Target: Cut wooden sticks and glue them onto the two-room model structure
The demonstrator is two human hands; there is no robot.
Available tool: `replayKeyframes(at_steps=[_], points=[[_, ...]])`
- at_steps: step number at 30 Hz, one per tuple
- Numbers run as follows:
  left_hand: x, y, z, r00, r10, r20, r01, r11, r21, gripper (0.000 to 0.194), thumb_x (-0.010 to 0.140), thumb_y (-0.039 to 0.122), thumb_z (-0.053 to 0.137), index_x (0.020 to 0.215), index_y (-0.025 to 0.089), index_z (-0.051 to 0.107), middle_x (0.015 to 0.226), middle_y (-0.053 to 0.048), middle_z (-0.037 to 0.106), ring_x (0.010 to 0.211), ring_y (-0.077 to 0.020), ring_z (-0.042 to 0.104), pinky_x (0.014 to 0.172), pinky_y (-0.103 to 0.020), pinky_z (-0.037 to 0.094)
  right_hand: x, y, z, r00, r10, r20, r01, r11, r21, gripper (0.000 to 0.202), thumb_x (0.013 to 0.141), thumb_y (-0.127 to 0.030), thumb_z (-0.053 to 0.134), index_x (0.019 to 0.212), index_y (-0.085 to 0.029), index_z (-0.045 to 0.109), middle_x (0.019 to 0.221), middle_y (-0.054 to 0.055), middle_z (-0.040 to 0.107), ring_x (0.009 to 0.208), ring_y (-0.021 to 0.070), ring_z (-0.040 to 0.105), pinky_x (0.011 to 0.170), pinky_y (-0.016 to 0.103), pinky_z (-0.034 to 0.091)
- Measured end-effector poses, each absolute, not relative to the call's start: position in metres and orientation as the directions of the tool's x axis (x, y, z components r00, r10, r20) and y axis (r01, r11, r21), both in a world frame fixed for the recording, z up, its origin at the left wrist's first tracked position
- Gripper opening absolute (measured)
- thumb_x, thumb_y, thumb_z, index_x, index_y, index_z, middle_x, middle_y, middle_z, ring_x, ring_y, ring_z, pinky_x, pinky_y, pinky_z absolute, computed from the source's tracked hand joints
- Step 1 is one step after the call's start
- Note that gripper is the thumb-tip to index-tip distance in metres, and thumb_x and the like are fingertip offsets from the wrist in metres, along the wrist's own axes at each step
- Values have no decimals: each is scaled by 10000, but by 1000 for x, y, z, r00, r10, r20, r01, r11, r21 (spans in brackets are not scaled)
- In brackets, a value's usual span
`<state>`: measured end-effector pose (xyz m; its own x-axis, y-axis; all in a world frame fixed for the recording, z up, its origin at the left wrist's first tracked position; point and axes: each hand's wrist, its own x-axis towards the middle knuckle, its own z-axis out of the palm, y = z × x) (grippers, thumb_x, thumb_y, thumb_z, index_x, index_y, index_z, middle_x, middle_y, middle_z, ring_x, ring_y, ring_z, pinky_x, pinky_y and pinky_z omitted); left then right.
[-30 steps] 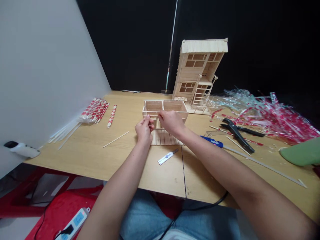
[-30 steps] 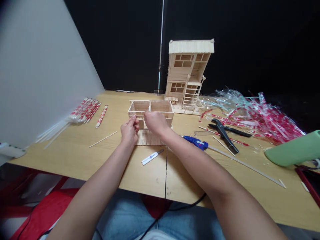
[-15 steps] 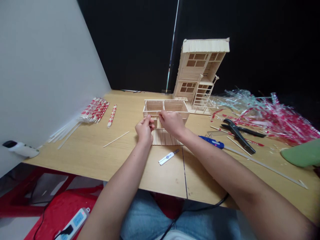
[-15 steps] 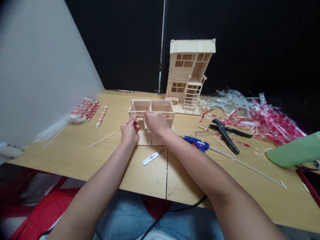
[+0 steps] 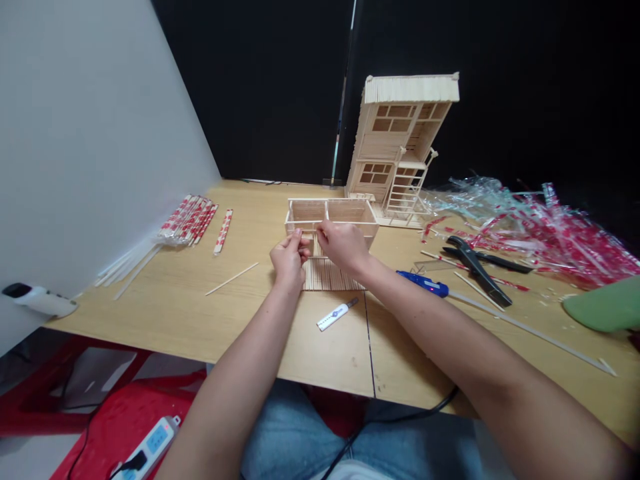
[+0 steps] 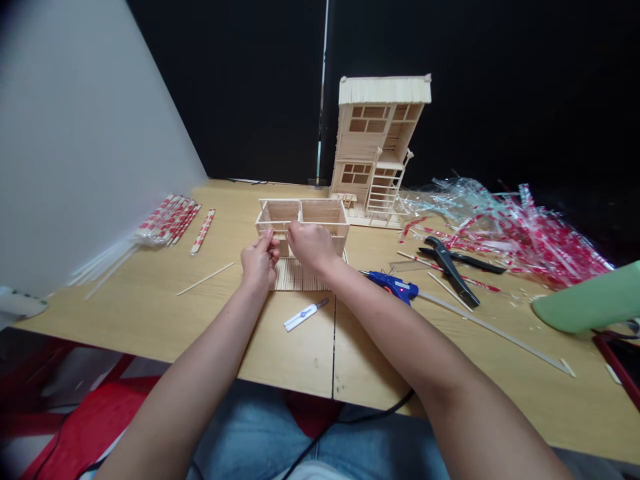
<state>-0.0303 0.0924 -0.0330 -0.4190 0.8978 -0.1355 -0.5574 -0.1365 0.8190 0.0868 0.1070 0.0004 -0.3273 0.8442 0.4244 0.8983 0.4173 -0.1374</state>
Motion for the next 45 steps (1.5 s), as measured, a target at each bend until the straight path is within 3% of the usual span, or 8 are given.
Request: replayKeyframes(at_steps=[15, 23, 30, 34, 37, 40, 42, 45], points=[[-31, 94, -32, -424, 900, -100, -520, -152, 840, 261, 648, 293, 833, 684, 120, 641, 554, 30, 615, 381, -32, 466, 398, -163, 294, 89, 105, -2, -337, 830, 445, 876, 449, -174, 319, 983, -312, 444, 1126, -164, 687, 852, 100, 761, 781, 252, 700, 656, 300, 399], [-31, 93, -30, -415, 903, -112, -542, -146, 828, 272, 628, 293, 847, 675, 122, 642, 553, 29, 613, 376, -34, 459, 389, -166, 288, 82, 105, -1, -306, 829, 468, 873, 440, -209, 320, 984, -310, 429, 1014, -154, 707, 834, 126, 752, 747, 263, 690, 639, 308, 391], [-29, 85, -24, -390, 911, -138, -579, -126, 805, 330, 590, 337, 875, 710, 127, 651, 543, 52, 583, 380, -23, 443, 388, -154, 277, 86, 100, 2, -296, 803, 517, 808, 499, -313, 243, 948, -285, 499, 941, -165, 710, 744, 65, 731, 669, 193, 654, 637, 271, 386], [-27, 72, -19, -329, 942, -68, -573, -141, 808, 360, 595, 391, 876, 715, 137, 652, 539, 58, 566, 372, -21, 431, 373, -154, 264, 97, 87, 12, -325, 774, 544, 738, 567, -366, 190, 919, -266, 548, 852, -173, 700, 667, 11, 694, 601, 135, 612, 624, 226, 399], [-26, 54, -16, -254, 965, 59, -412, -163, 896, 363, 687, 485, 810, 729, 151, 674, 552, 31, 584, 372, -50, 455, 369, -184, 279, 117, 75, 22, -348, 736, 581, 670, 629, -395, 171, 898, -256, 570, 814, -178, 696, 646, -10, 678, 573, 113, 589, 609, 205, 409], [-23, 34, -10, -249, 904, 347, 22, -353, 935, 285, 815, 465, 716, 775, 183, 720, 583, -2, 623, 457, -111, 536, 475, -240, 411, 145, 61, 30, -328, 693, 642, 603, 677, -422, 162, 887, -245, 572, 814, -177, 700, 630, -16, 663, 551, 106, 572, 595, 203, 416], [-18, 24, -3, -178, 774, 608, 332, -534, 777, 168, 846, 381, 703, 813, 221, 747, 720, -38, 702, 663, -171, 630, 688, -301, 490, 163, 50, 35, -336, 669, 663, 607, 692, -390, 168, 890, -238, 564, 817, -178, 703, 635, -11, 666, 554, 107, 577, 589, 205, 418], [-6, 18, 10, 50, 590, 806, 598, -664, 449, 102, 828, 297, 727, 921, 284, 767, 995, -51, 756, 1022, -263, 626, 990, -428, 389, 184, 33, 37, -397, 634, 664, 645, 707, -290, 203, 919, -232, 532, 854, -178, 716, 674, 6, 696, 578, 113, 603, 592, 210, 422]])
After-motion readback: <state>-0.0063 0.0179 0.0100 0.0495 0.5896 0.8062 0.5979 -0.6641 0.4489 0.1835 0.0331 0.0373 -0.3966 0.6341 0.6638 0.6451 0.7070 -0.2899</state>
